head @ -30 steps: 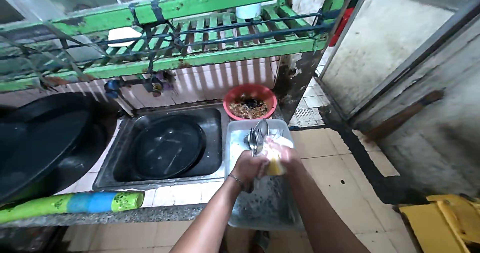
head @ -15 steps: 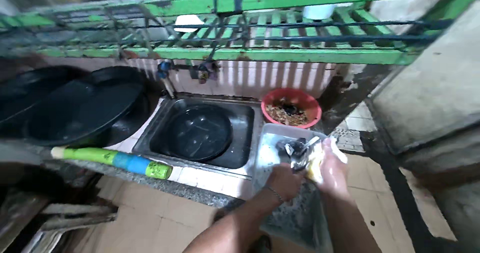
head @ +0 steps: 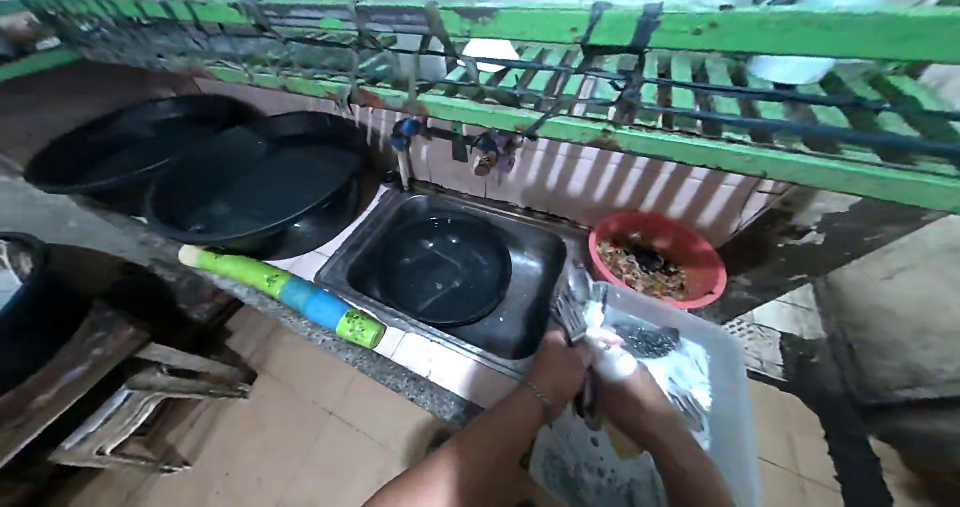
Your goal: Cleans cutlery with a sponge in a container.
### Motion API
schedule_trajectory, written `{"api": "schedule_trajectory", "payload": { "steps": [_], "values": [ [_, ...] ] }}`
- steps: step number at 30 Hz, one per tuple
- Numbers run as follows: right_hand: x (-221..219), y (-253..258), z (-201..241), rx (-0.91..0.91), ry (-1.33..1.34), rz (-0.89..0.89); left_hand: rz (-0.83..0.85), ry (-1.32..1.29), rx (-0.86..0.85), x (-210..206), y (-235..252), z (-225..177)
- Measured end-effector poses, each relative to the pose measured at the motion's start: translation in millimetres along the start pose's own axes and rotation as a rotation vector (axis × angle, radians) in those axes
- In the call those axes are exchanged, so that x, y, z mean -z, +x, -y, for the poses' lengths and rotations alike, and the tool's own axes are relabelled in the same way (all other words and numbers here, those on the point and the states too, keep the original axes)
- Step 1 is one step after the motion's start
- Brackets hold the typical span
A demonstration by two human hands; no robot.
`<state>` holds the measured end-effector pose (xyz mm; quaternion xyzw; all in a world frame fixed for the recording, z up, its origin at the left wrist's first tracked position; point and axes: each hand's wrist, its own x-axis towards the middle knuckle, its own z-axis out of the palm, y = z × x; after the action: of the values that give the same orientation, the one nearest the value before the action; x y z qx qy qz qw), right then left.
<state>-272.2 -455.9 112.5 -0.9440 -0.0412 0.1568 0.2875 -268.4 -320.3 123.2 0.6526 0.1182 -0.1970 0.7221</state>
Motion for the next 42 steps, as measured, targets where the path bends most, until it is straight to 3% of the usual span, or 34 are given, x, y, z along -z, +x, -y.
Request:
{"api": "schedule_trajectory", "payload": {
  "steps": [2,7,9,12,14,15,18,20,21,23,26,27,29,33,38,42],
  "values": [
    [-7.4,0.1,11.3,0.043,-0.01,0.086,0.019,-0.073,0.029,16.9,5.8,2.0],
    [-26.5,-2.4,24.9,0.081,0.253,0.218,-0.133,0.038,-0.126,84.6,45.0,-12.0],
    [-30.5,-0.2,10.1,-0.009,0.337,0.126,-0.228,0.234,-0.08,126.0,89.5,-34.4],
    [-37.2,2.5,-13.6,-0.228,0.386,-0.187,-0.335,0.677,0.073,186.0,149.9,-64.9],
    [-42.6,5.0,-26.4,-0.409,0.256,-0.311,-0.337,0.832,0.116,207.3,173.7,-75.2],
    [-47.3,5.3,-31.9,-0.487,0.122,-0.278,-0.329,0.864,0.101,207.2,176.6,-75.6],
    [-73.4,0.9,-29.1,-0.63,-0.274,0.0,-0.217,0.764,-0.043,171.0,145.1,-69.4],
    [-81.7,-1.0,-23.6,-0.643,-0.325,0.104,-0.064,0.599,-0.074,132.4,113.5,-55.1],
    [-81.6,-0.4,-26.3,-0.627,-0.269,0.064,0.028,0.519,-0.05,113.3,97.2,-46.9],
    [-68.9,2.7,-38.7,-0.565,0.036,-0.204,0.212,0.374,0.022,77.1,68.5,-34.5],
    [-43.9,6.9,-34.3,-0.565,0.853,-0.643,0.345,0.271,0.065,31.6,49.0,-19.4],
    [-36.7,6.9,-25.0,-0.521,1.106,-0.709,0.37,0.307,0.065,20.0,46.1,-15.7],
    [-24.1,4.6,-5.7,-0.442,1.334,-0.7,0.401,0.424,0.029,0.0,44.6,-7.1],
    [-14.9,2.7,-7.9,-0.471,1.183,-0.788,0.397,0.483,0.046,-18.7,35.2,1.8],
    [-11.8,10.9,-23.3,-0.517,0.979,-1.044,0.426,0.477,0.104,-32.6,15.3,8.2],
    [-12.6,-6.0,-11.6,-0.614,1.129,-0.83,0.373,0.584,0.073,-39.6,19.4,0.6]
  ]
}}
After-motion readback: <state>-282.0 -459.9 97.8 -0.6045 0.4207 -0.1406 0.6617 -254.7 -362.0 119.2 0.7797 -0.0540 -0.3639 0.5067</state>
